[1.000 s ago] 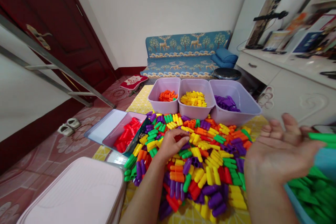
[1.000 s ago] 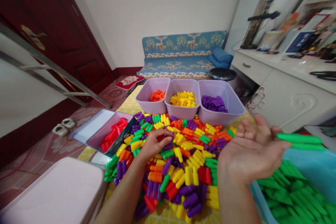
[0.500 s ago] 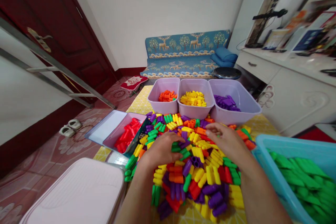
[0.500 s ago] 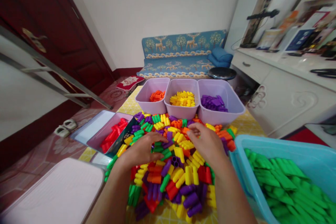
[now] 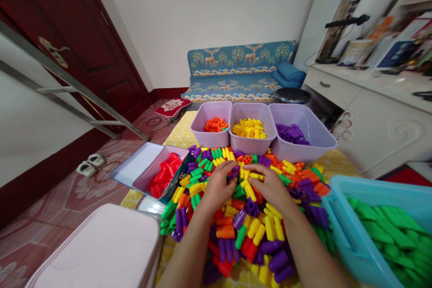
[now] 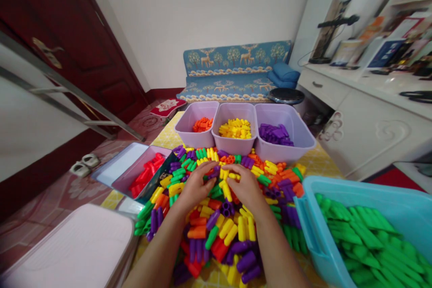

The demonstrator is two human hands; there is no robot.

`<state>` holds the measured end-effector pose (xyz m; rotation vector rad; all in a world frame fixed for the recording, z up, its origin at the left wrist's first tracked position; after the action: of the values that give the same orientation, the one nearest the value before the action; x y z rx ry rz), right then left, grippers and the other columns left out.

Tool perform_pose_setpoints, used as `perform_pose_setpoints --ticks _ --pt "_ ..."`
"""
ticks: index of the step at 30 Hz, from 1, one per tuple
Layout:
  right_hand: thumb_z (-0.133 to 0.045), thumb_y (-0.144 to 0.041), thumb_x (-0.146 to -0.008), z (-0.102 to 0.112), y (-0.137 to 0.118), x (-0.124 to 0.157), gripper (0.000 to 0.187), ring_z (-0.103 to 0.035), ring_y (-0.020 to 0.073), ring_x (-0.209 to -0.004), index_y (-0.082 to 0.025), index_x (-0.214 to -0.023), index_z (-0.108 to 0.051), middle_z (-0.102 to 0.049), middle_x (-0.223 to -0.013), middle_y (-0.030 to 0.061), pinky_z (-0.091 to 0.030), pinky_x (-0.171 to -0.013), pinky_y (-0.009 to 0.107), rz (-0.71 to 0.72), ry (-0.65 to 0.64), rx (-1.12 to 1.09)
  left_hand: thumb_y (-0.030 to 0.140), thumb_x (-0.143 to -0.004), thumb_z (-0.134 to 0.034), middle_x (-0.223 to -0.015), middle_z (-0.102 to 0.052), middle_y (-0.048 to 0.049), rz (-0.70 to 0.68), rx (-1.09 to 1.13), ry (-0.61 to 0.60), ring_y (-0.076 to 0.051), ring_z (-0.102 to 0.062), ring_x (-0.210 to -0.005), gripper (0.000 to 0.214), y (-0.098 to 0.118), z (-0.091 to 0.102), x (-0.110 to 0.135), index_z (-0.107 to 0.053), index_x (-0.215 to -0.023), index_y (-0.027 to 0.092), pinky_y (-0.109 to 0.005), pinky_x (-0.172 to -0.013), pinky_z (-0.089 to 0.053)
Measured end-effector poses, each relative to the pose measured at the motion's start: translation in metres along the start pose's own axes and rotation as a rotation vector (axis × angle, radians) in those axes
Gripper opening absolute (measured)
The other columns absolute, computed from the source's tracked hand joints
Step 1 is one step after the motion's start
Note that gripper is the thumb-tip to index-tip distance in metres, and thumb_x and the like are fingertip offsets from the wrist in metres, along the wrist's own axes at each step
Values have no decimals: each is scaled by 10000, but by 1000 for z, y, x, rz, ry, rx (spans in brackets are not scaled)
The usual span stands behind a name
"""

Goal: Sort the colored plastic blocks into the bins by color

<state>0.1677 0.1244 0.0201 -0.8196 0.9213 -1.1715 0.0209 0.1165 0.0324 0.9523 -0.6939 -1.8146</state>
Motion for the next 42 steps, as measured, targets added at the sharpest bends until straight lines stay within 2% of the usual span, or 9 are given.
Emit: perform_pose_setpoints --ticks 6,13,17,22,29,33,37,39,42 --pt "-598 -170 -735 -12 -27 4 341 -607 211 -1092 -222 -1063 -676 -659 -1177 55 -441 -998 387 100 -95 -134 245 -817 -627 -1252 -628 -68 -16 204 62 -244 -545 -1183 401 4 7 -1 -610 -1218 239 -409 -1050 -381" --pt "-615 -215 -761 -16 -19 5 501 -606 210 -1111 -250 -1255 -540 -599 -1282 76 -491 -951 395 40 -107 -278 202 -749 -682 -1007 -686 -46 126 368 265 -194 -624 -975 332 -16 18 1 -621 -1075 191 -328 -910 -463" --pt "-659 -302 -753 -10 -17 3 414 -605 244 -1112 -237 -1161 -621 -661 -1190 68 -453 -990 438 53 -39 -105 194 -689 -749 -925 -682 -46 122 403 234 -178 -632 -867 349 -17 15 0 -630 -1016 170 -288 -819 -488" --pt "-645 -327 -764 -7 -17 3 286 -660 244 -939 -246 -1034 -693 -724 -1025 49 -498 -875 408 44 13 127 230 -670 -781 -940 -708 -61 85 352 134 -195 -622 -877 293 -12 7 -1 -708 -947 170 -308 -844 -481" --pt "-589 -378 -797 14 -13 4 277 -659 208 -750 -188 -986 -658 -709 -859 64 -527 -686 335 -29 142 -15 251 -776 -674 -765 -701 -29 144 329 195 -167 -637 -751 248 -24 9 0 -692 -1006 161 -282 -754 -489" --pt "-615 -346 -770 12 -11 7 254 -660 194 -752 -186 -963 -650 -697 -825 45 -524 -653 303 -77 -5 -116 299 -822 -605 -706 -690 -31 225 306 263 -152 -617 -660 209 -37 15 2 -699 -904 131 -263 -678 -472" --pt "-673 -326 -721 2 -12 15 182 -626 157 -571 -169 -811 -654 -645 -636 7 -489 -522 257 -169 -210 -145 310 -818 -594 -706 -690 -30 235 279 282 -158 -620 -680 216 -39 16 2 -705 -863 130 -261 -691 -468" --pt "-686 -368 -726 16 -19 12 258 -654 164 -611 -178 -893 -635 -672 -719 23 -509 -533 257 -162 -67 -288 313 -812 -595 -701 -690 -26 237 277 279 -158 -621 -676 217 -40 16 2 -708 -860 134 -256 -683 -465" --pt "-704 -379 -737 47 -39 10 470 -669 205 -976 -265 -1162 -538 -615 -1221 75 -553 -762 315 29 243 -516 314 -807 -598 -707 -692 -26 249 271 270 -155 -616 -669 220 -40 15 2 -714 -867 137 -249 -664 -458"
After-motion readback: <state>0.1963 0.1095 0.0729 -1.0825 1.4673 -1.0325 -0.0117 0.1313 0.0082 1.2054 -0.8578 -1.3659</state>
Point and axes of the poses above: each hand's wrist, its own x-axis away from the middle knuckle, its own z-axis out of the back of the hand, y = z × x, the point moved 9 cm from there along -x, towards the middle knuckle
